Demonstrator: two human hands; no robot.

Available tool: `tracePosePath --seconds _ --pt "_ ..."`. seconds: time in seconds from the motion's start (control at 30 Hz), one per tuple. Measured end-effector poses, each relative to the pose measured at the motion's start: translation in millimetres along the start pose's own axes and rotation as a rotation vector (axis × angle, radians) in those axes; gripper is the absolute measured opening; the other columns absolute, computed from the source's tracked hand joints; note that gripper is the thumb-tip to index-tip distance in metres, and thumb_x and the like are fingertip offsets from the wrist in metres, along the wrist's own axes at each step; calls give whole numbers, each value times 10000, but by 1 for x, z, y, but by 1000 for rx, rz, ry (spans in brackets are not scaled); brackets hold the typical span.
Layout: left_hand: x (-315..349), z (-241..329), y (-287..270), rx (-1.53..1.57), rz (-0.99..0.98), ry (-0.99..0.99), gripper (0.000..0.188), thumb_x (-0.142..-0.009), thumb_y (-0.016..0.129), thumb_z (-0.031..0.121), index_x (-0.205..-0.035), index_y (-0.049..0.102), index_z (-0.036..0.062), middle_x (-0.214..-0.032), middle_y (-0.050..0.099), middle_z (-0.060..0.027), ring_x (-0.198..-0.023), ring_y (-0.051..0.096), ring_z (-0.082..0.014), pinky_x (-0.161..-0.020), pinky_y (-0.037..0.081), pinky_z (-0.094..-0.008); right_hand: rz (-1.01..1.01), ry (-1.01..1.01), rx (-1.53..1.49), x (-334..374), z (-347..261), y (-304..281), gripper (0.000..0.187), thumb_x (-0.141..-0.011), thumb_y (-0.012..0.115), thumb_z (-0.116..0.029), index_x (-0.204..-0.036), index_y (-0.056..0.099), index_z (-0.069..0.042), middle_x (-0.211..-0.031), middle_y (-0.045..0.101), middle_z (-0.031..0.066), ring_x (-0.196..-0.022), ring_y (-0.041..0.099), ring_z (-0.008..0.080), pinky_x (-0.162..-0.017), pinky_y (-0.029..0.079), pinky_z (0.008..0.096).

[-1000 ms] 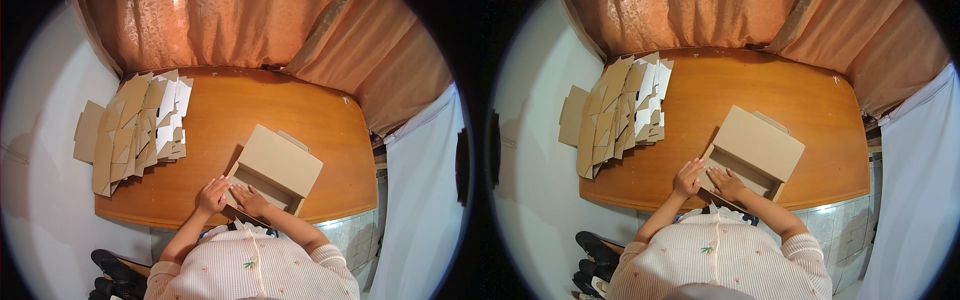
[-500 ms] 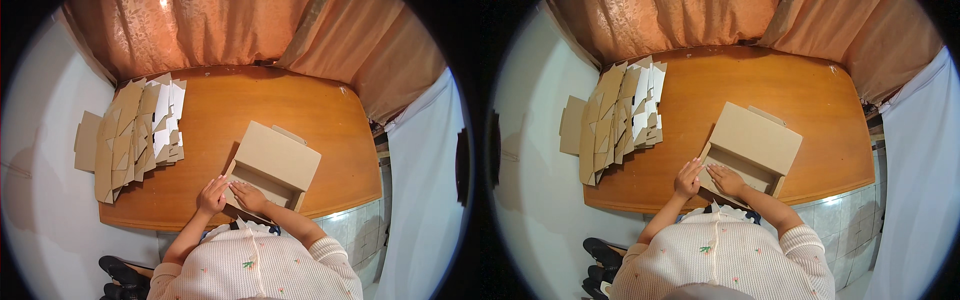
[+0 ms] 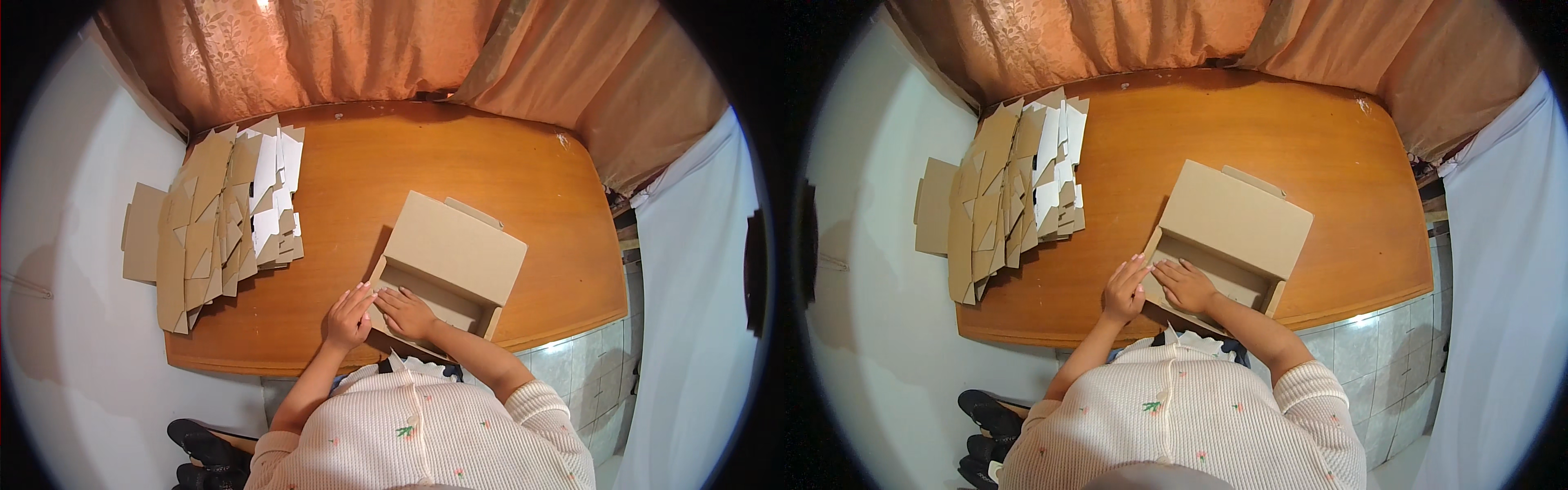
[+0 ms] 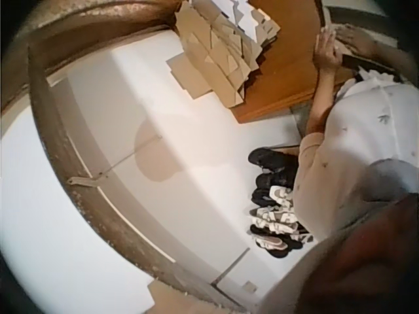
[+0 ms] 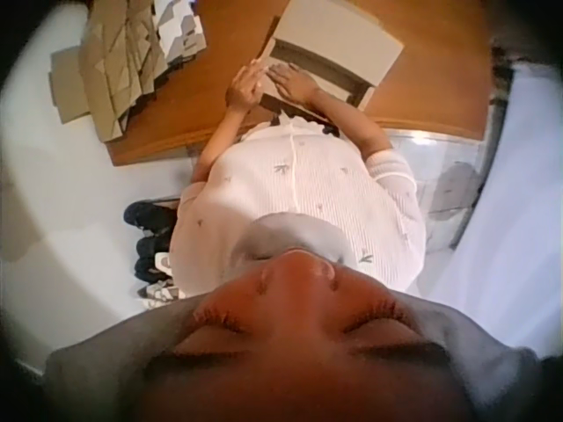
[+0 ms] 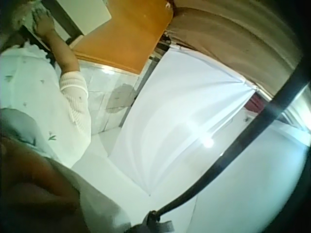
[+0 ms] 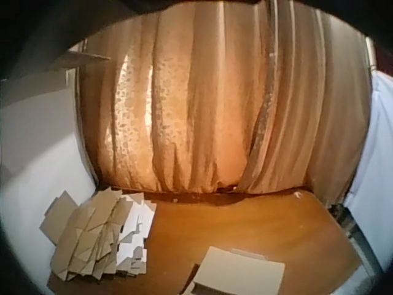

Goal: The person assembles flat cardboard pieces into small rectangular boxes on a wooden table. They fold the flaps and press the edges to form the structure, then place the finished boxes onto a shelf. The process is repeated for multiple units.

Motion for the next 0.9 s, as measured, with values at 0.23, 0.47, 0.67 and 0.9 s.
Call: tracePosePath --seconds 0.23,0.47,0.67,0.9 --pt "14 2 -22 -164 -103 -108 356 -839 545 152 -1172 651 85 -1349 529 -132 -1291 453 -322 -1095 217 -569 -238 -51 89 -26 -8 -28 515 -884 541 -232 -1373 439 -107 -1443 429 105 -1309 442 253 -1089 283 553" --pt "52 5 -41 -318 -17 -245 345 -811 589 145 -1145 670 114 -1330 522 -94 -1300 423 -305 -1094 106 -625 91 111 -181 12 -26 -134 383 -868 575 -184 -1238 542 -89 -1310 520 130 -1175 529 288 -1042 318 548" --pt "41 47 -46 -471 -92 -281 298 -775 626 133 -1067 684 138 -1259 515 -83 -1229 433 -293 -1062 142 -653 524 490 -149 80 9 -124 402 -862 577 -135 -1253 533 -55 -1267 518 192 -1190 485 365 -1045 330 510" --pt "-24 66 -11 -239 -517 16 494 -757 678 165 -1240 571 152 -1321 493 -76 -1240 449 -244 -1032 302 -552 567 597 -363 96 32 -99 467 -917 483 -86 -1361 398 32 -1373 439 246 -1282 418 385 -1083 321 421"
Point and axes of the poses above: each hand's wrist, its own x-axis away from the middle knuckle, its own y-axis out of the palm, z = x × y, the point moved 3 cm from there along -x, towards the middle knuckle
